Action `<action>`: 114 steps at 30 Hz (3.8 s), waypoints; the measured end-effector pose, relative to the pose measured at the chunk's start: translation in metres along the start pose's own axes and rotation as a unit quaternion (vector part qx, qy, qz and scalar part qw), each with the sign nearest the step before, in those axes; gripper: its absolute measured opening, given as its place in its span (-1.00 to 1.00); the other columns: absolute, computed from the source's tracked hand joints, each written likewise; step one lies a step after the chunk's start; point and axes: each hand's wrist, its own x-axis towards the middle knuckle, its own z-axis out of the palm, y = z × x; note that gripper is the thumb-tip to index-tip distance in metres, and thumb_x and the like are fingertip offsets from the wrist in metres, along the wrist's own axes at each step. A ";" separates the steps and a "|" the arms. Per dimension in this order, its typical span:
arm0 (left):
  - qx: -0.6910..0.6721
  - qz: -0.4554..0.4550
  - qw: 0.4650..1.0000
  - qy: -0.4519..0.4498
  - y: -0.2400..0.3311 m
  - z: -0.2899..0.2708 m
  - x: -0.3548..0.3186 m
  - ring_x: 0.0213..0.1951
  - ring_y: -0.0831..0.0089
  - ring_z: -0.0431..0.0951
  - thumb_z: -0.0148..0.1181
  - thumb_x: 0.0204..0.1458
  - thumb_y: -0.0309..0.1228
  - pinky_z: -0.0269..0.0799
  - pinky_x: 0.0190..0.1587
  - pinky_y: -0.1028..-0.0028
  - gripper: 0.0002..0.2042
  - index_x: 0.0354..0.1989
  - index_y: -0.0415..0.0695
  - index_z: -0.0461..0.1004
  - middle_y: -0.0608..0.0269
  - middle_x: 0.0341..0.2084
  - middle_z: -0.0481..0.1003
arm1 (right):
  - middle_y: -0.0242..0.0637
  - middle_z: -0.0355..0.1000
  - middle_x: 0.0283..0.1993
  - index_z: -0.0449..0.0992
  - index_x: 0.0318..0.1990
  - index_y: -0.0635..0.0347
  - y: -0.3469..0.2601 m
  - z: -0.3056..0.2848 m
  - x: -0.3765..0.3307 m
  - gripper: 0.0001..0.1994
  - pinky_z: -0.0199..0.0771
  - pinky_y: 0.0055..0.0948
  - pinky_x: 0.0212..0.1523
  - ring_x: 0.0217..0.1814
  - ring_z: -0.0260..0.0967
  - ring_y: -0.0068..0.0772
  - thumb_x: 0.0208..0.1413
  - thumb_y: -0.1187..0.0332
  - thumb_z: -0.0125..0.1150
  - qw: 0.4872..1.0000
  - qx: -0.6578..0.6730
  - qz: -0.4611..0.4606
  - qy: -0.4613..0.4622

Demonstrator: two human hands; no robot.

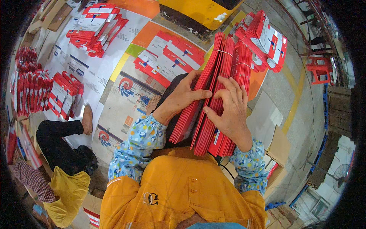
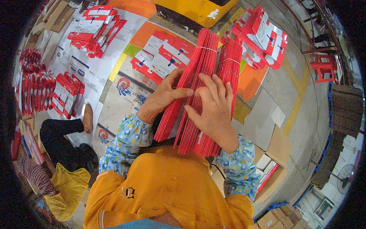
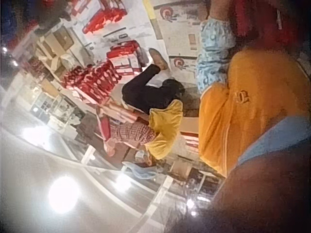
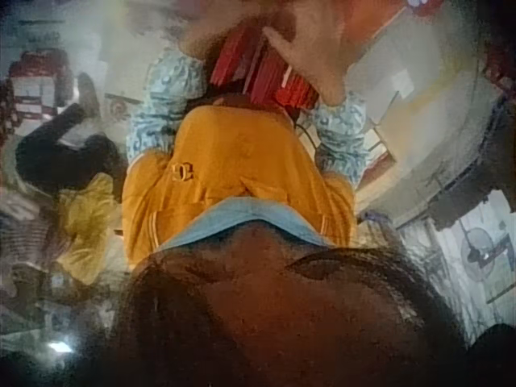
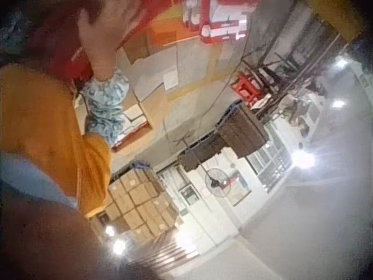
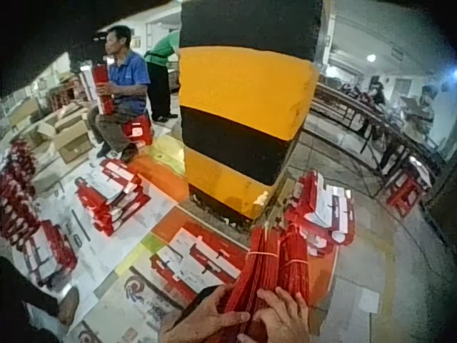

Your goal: Sorting and packing red paper folders into cardboard boxes on a factory floor.

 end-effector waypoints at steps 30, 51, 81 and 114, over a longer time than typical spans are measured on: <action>0.058 -0.007 0.998 0.001 0.002 -0.005 0.001 0.05 0.38 0.46 0.32 -0.08 -0.41 0.34 0.15 0.42 -0.37 0.21 -0.32 0.29 0.08 0.05 0.45 | -0.28 0.43 -0.11 0.50 -0.26 0.14 0.012 -0.004 -0.004 -0.81 -0.16 0.12 0.44 0.39 0.14 0.01 -0.10 0.45 0.22 0.994 -0.001 -0.104 -0.038; -0.061 -0.014 0.998 0.001 -0.007 0.001 -0.005 0.04 0.42 0.42 0.30 0.08 -0.28 0.34 0.12 0.42 -0.42 0.22 -0.26 0.25 0.13 0.04 0.41 | -0.43 0.37 0.04 0.58 -0.10 -0.17 0.009 0.000 -0.005 -0.69 -0.20 0.24 0.40 0.42 0.06 -0.06 -0.09 0.29 0.32 0.988 -0.037 -0.142 -0.051; -0.050 -0.010 0.999 -0.005 -0.008 -0.004 -0.007 0.06 0.43 0.43 0.32 0.07 -0.29 0.31 0.17 0.39 -0.43 0.21 -0.27 0.27 0.13 0.06 0.41 | -0.32 0.34 -0.14 0.57 -0.11 -0.14 0.012 -0.002 -0.003 -0.71 -0.04 0.20 0.36 0.27 0.21 -0.06 -0.05 0.26 0.34 0.984 -0.016 -0.166 -0.054; -0.030 -0.001 1.000 0.004 -0.010 -0.002 -0.008 0.05 0.44 0.41 0.26 0.13 -0.25 0.32 0.14 0.43 -0.48 0.20 -0.24 0.28 0.15 0.03 0.41 | -0.36 0.33 -0.11 0.61 -0.13 -0.20 0.011 0.001 0.001 -0.61 0.06 0.24 0.31 0.30 0.18 -0.07 -0.23 0.36 0.34 0.982 -0.026 -0.177 -0.055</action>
